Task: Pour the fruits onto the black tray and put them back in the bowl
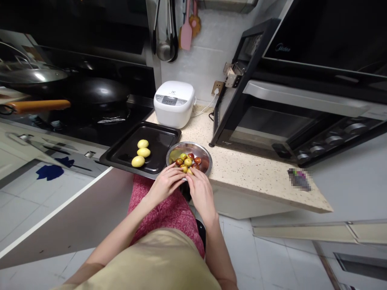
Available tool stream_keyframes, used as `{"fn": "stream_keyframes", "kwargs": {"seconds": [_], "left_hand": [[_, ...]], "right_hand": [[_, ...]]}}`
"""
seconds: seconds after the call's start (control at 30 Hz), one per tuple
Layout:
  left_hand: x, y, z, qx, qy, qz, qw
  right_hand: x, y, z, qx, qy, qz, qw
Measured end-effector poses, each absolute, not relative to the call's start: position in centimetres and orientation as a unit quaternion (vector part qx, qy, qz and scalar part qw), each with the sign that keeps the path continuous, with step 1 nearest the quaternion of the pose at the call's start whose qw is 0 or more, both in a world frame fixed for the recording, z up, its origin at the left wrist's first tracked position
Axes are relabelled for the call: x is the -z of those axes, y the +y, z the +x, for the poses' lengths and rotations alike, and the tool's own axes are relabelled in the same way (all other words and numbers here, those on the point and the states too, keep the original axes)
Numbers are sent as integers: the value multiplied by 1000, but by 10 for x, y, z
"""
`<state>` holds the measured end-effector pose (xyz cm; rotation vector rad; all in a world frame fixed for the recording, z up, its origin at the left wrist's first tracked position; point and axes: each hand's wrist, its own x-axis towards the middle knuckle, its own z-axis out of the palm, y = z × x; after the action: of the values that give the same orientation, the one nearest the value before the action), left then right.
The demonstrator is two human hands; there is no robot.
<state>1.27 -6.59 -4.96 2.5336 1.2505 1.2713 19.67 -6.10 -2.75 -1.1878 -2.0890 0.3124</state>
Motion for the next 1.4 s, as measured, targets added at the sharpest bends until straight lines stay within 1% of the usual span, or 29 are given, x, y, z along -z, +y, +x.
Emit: {"fn": "stream_keyframes", "kwargs": {"seconds": [0.13, 0.23, 0.3, 0.37, 0.43, 0.5, 0.57, 0.63, 0.77, 0.9, 1.1, 1.23, 1.33, 1.4], "left_hand": [[44, -69, 12, -406, 401, 820, 39], [34, -70, 3, -433, 420, 796, 56], [26, -68, -10, -459, 469, 753, 45], [20, -67, -31, -464, 546, 697, 10], [19, -66, -56, -430, 638, 638, -38], [20, -68, -80, -365, 719, 587, -76], [23, -70, -98, -302, 767, 560, -82], [26, -72, -108, -261, 784, 560, -58], [27, -73, -107, -233, 789, 568, -26], [25, -72, -99, -231, 793, 562, -31], [10, -75, -88, -235, 811, 536, 10], [1, -79, -84, -309, 772, 555, 7], [-4, -79, -80, -393, 680, 618, 31], [-9, -77, -74, -427, 617, 659, 51]], "right_hand": [[31, -61, 197, -113, -810, -445, 364], [34, -60, 200, -114, -811, -431, 378], [37, -60, 202, -114, -809, -425, 389], [39, -61, 203, -117, -807, -418, 400], [42, -62, 204, -118, -806, -412, 408], [44, -63, 204, -118, -804, -409, 415], [45, -62, 203, -115, -801, -409, 421], [46, -62, 203, -111, -800, -410, 424], [46, -61, 203, -110, -798, -409, 429], [44, -63, 204, -107, -795, -411, 434], [42, -64, 204, -95, -792, -407, 446], [41, -65, 202, -95, -790, -410, 447], [42, -66, 201, -97, -785, -409, 455], [43, -67, 200, -97, -783, -404, 464]]}}
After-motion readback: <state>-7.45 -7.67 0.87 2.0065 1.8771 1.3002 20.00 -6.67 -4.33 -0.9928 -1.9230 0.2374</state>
